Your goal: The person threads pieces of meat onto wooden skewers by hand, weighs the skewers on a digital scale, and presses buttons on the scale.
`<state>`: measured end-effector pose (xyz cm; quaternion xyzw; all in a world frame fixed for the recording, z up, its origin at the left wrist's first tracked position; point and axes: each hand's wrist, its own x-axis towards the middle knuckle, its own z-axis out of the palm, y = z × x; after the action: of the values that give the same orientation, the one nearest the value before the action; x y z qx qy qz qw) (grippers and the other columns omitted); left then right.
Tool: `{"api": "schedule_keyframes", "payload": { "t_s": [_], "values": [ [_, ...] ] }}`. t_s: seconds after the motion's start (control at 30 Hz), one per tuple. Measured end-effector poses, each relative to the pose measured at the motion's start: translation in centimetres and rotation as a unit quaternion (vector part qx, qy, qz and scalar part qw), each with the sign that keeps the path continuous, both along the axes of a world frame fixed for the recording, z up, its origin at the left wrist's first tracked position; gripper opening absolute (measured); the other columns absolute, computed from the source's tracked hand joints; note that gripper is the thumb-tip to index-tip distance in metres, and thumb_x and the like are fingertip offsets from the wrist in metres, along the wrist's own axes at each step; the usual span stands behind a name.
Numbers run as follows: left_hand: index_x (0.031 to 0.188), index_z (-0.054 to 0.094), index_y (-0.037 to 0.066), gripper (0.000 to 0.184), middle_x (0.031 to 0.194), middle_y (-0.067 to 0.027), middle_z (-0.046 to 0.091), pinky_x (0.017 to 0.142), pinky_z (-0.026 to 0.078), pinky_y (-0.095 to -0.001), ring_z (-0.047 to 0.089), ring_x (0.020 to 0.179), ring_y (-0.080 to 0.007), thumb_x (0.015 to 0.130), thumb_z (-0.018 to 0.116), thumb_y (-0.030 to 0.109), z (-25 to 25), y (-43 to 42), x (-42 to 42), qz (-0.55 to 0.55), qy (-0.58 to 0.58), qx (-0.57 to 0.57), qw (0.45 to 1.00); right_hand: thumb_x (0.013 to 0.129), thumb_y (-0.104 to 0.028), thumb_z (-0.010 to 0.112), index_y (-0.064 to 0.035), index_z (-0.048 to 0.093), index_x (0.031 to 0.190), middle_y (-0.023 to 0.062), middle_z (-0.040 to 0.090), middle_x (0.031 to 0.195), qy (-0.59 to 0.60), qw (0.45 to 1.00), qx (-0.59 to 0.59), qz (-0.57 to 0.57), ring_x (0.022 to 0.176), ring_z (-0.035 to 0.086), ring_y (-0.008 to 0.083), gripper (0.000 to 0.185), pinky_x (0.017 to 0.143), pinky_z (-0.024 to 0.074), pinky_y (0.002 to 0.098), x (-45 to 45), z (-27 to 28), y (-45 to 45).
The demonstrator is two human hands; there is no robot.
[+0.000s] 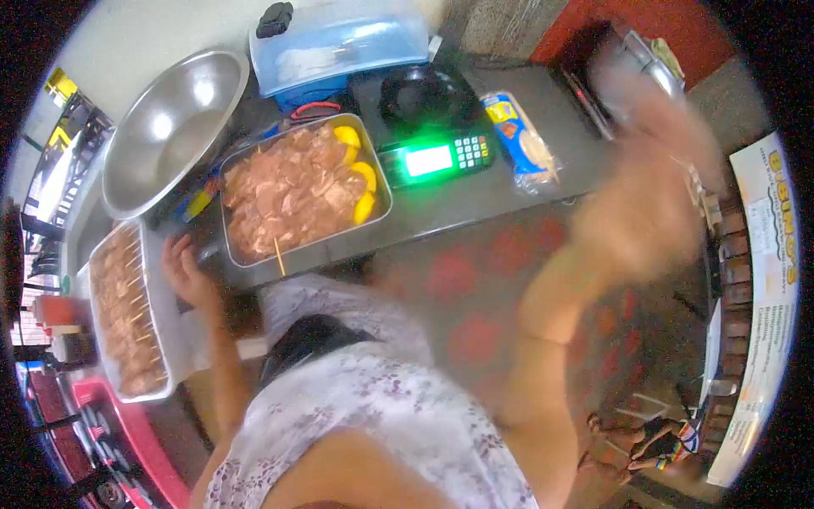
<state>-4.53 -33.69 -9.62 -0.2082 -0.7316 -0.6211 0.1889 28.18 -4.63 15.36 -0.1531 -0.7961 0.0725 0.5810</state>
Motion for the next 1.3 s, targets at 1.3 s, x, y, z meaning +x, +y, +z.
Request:
{"api": "schedule_keyframes", "payload": {
  "t_s": [1.3],
  "values": [
    [0.129, 0.044, -0.004, 0.038, 0.109, -0.0135, 0.061, 0.087, 0.045, -0.0293, 0.057, 0.096, -0.0178, 0.093, 0.047, 0.007, -0.5, 0.2, -0.1, -0.012, -0.009, 0.045, 0.999, 0.070, -0.007, 0.070, -0.0079, 0.068, 0.098, 0.0061, 0.061, 0.103, -0.261, 0.958, 0.098, -0.071, 0.100, 0.052, 0.0287, 0.028, 0.091, 0.0391, 0.0425, -7.4, -13.0, 10.3]
  ]
}}
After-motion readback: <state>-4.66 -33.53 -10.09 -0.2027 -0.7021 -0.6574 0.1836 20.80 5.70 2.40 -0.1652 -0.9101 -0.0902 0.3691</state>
